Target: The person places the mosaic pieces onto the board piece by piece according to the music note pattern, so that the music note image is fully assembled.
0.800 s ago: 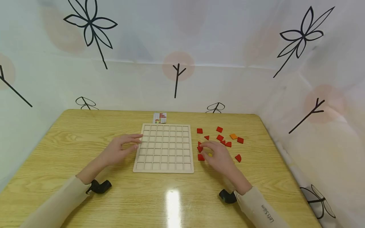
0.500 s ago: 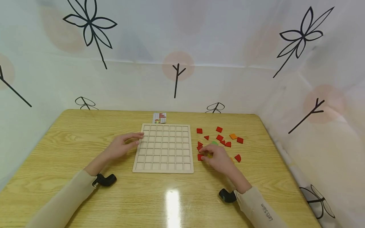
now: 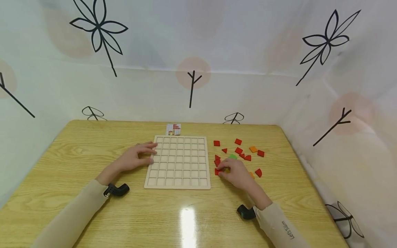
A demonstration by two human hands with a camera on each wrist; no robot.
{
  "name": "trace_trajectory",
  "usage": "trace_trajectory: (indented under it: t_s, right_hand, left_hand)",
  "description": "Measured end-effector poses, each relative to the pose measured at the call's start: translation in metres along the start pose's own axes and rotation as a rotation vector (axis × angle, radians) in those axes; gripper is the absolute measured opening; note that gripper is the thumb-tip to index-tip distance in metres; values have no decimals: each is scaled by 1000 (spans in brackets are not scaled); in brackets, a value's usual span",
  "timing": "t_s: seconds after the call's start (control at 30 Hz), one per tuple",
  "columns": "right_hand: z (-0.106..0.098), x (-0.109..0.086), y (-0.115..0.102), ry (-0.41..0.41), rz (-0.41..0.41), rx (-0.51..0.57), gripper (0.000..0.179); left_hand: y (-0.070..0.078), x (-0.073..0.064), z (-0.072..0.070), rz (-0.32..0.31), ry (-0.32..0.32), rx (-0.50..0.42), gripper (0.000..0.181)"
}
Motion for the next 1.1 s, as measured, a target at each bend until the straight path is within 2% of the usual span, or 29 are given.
trace_trajectory:
  t_s: [0.23,0.73,0.93,1.1]
  right_hand:
    - [0,-1,1,-37,0,-11,16]
    - [-5,2,-4,-4,-15,-36,18]
    - [-6,11,-3,36,-43,12,19]
    - [-4,27,-8,54,-54,56,19]
  left_hand:
    - [-1,-1,0,17,-57,41,42]
    - [1,-2,0,14,-84,50,50]
    - [-1,-3,0,23,-82,60,50]
    - [-1,-3,-1,31,-84,56,50]
Point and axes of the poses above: each hand's wrist, its own x-axis towards the middle knuckle, its own z-axis out of the palm, y = z × x, the point moved 1 cm from there along x, towards the middle knuckle, and after that the axes turned 11 degrees about -x, right-handed, at the moved point
